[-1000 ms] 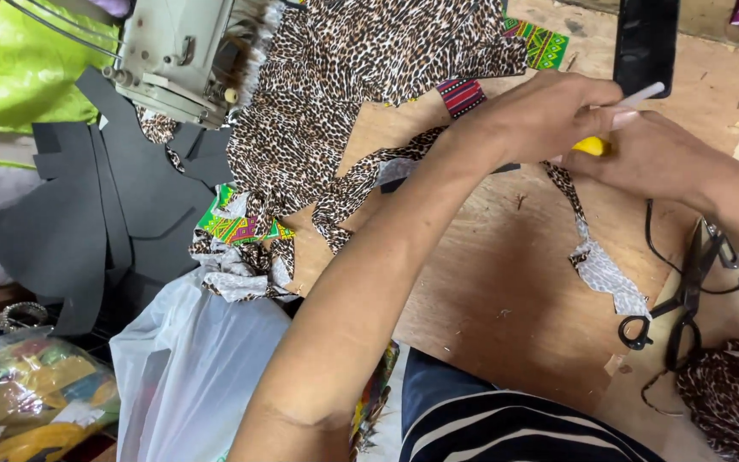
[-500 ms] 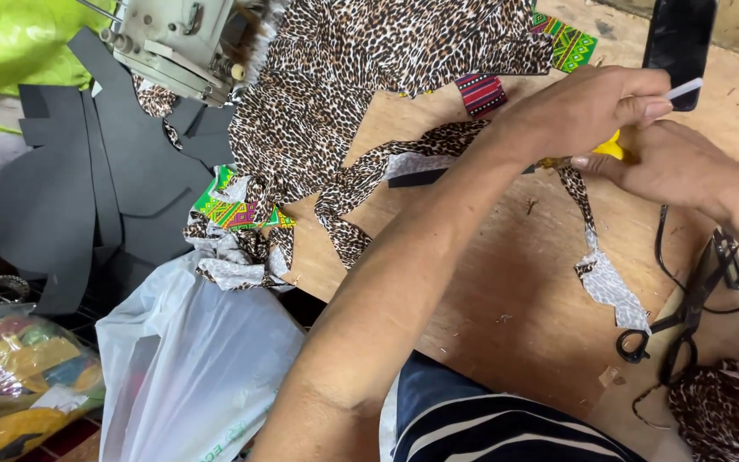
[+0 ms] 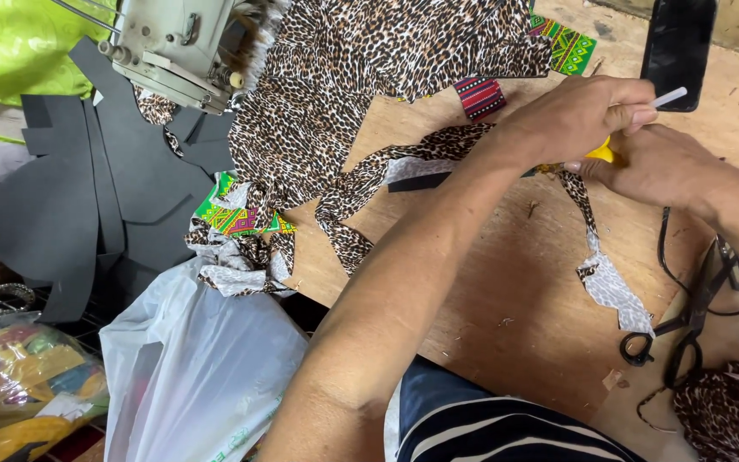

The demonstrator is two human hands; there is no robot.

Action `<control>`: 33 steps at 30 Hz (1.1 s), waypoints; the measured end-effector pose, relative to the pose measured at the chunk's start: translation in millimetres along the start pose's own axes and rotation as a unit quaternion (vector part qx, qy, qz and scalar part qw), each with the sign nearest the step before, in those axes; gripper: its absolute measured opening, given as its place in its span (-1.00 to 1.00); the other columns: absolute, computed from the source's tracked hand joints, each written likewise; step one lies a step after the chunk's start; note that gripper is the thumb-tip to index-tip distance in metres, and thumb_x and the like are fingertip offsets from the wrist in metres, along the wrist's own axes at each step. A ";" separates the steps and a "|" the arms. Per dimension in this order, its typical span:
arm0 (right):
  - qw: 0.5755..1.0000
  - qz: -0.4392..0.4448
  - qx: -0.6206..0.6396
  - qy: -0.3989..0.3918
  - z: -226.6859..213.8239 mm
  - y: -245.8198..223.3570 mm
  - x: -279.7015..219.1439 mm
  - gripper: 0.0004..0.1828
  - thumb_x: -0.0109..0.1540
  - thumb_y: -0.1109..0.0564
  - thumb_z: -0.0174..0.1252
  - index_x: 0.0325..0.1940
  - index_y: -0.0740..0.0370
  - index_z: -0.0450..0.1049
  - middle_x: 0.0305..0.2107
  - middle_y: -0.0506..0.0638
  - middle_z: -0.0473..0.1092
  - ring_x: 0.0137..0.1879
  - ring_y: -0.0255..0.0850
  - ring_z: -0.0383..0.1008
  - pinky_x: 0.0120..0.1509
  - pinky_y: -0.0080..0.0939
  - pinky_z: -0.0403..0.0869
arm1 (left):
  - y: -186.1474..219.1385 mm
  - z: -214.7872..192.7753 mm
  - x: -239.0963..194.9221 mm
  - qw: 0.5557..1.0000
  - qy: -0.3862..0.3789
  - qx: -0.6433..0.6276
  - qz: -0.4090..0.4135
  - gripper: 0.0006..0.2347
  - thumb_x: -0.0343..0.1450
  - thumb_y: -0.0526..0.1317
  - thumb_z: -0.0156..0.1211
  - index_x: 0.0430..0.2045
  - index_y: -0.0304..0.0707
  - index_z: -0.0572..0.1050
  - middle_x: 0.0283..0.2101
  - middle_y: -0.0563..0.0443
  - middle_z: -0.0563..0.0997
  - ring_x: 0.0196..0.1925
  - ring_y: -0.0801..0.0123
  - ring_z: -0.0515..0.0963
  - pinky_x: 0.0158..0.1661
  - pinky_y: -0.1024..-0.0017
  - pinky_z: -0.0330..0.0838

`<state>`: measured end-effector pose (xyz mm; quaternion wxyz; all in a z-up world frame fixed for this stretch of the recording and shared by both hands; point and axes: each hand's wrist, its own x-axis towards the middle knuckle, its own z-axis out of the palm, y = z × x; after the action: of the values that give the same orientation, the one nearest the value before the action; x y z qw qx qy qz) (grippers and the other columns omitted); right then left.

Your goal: The person cuts a rectangular piece of dark grey material using scissors, then folds a leopard-print fabric strip and applies hot glue to attach the grey piece to the fabric. The person presses the glued sections together on the worktable.

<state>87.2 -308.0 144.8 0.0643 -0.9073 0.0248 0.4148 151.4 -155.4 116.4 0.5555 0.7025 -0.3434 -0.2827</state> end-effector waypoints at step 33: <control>0.998 -0.041 -0.007 0.037 10.4 -27.8 13.8 -0.28 0.39 -0.45 0.16 0.05 0.32 0.51 -0.20 0.38 0.59 -0.07 0.27 0.59 0.03 0.19 0.50 | -34.1 -13.6 -22.3 0.998 0.039 0.047 0.007 -0.68 0.55 -0.11 0.21 -0.59 0.01 0.25 -0.52 0.20 0.30 -0.39 0.46 0.30 -0.33 0.44 0.23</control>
<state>91.2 -278.9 130.3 0.0740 -0.9228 -0.0126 0.3779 154.3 -124.6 86.5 0.5370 0.7359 -0.3394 -0.2343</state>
